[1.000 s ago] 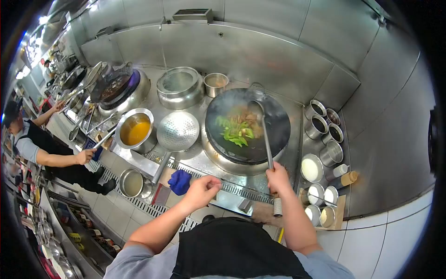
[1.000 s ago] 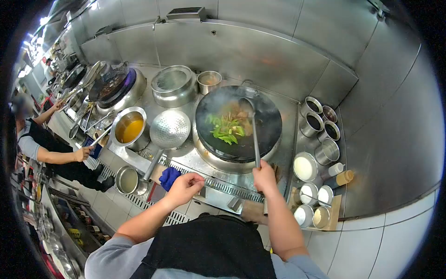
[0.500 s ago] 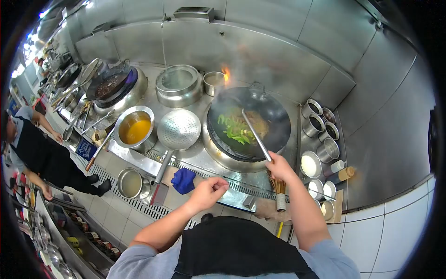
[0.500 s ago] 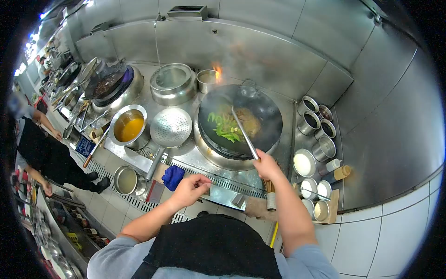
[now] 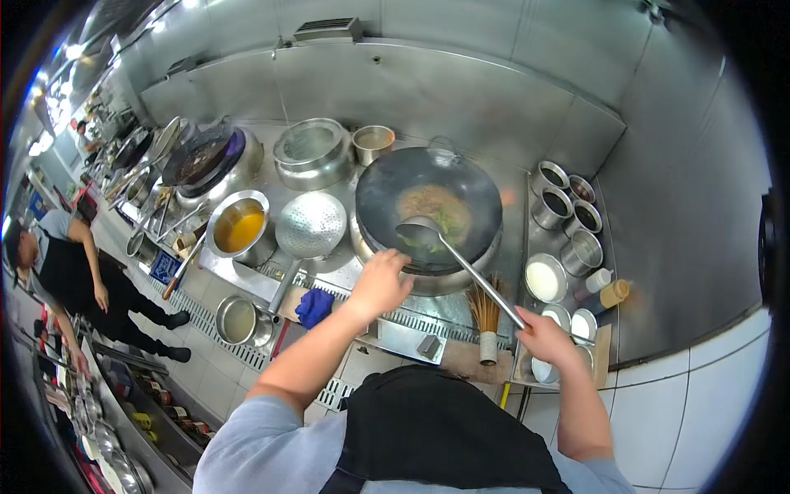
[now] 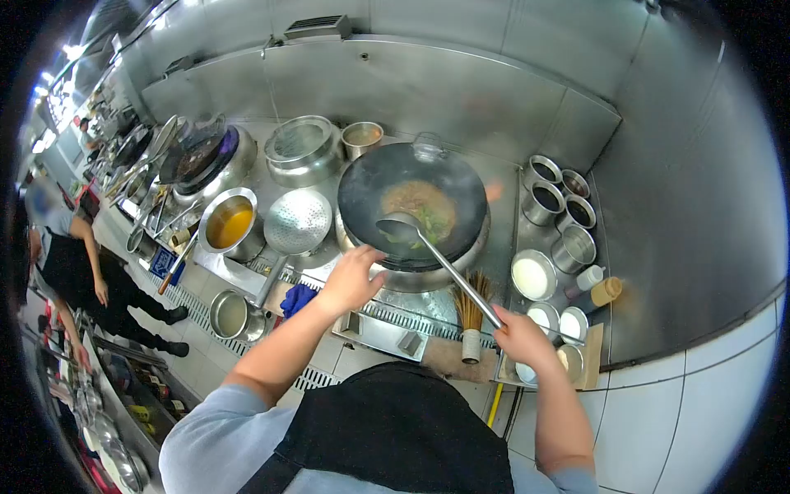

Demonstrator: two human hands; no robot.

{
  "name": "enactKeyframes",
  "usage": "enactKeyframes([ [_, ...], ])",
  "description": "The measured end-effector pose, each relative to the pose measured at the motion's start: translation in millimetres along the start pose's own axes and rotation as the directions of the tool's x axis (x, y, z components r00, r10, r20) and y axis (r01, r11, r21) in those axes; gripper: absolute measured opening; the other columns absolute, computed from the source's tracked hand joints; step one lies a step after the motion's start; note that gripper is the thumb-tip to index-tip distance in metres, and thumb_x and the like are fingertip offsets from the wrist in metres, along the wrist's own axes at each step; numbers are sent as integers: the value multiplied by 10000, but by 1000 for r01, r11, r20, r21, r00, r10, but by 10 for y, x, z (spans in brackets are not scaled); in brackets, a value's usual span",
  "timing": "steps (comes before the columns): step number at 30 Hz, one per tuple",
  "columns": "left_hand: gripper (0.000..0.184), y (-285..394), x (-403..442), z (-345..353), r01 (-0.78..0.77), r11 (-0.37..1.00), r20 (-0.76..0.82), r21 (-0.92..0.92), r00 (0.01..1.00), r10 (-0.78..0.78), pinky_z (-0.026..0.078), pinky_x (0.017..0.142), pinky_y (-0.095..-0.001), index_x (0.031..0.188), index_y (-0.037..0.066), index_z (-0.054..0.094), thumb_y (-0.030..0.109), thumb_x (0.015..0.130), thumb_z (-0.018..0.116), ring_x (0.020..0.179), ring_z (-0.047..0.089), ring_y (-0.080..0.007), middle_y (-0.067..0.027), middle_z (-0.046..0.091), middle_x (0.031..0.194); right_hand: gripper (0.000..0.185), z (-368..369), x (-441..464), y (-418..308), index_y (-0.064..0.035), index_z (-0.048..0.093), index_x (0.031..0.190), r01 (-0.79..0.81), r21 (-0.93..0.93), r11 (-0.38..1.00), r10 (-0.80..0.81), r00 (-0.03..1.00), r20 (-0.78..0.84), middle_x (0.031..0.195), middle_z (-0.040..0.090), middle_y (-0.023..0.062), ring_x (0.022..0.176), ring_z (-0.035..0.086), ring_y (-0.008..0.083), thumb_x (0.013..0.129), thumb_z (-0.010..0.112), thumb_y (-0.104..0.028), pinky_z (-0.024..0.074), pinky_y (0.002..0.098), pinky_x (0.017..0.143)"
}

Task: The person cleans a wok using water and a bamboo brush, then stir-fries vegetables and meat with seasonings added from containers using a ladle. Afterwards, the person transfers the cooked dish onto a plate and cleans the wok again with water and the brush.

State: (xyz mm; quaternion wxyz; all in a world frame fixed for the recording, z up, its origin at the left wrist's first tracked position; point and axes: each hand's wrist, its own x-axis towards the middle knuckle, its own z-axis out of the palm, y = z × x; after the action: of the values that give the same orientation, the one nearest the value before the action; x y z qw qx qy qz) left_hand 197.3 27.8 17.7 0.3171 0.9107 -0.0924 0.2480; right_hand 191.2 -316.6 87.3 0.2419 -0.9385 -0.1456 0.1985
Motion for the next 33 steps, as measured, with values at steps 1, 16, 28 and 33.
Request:
enactKeyframes([
  [1,246,-5,118,80,-44,987,100,156,995,29,479,822,-401,925,18,660,241,824,642,905,612,-315,-148,648,883,512,60,124,34,-75,489,1327,29,-81,996,-32,999,-29,936,650,220,854,626,397,826,544,-168,508,455,782],
  [16,388,-48,360,754,-19,898,364,439,918,-158,509,706,-442,763,46,684,412,848,589,763,656,-332,-168,668,764,490,115,328,-249,-85,478,1330,96,-103,990,-110,984,-139,949,644,249,859,624,416,852,502,-187,505,477,780],
  [28,382,116,452,724,-48,907,340,418,934,-107,511,667,-436,725,47,684,393,852,584,713,655,-335,-161,663,720,474,338,898,-25,-22,484,1306,-150,-124,981,102,939,-329,956,648,252,905,629,413,852,483,-157,504,481,798],
  [33,385,146,399,735,-38,893,314,448,942,-117,512,647,-436,716,46,678,394,853,585,696,653,-338,-161,659,708,391,395,1086,-36,-62,567,1207,-20,247,969,49,992,-112,1004,651,231,958,620,394,836,526,-179,494,464,839],
])
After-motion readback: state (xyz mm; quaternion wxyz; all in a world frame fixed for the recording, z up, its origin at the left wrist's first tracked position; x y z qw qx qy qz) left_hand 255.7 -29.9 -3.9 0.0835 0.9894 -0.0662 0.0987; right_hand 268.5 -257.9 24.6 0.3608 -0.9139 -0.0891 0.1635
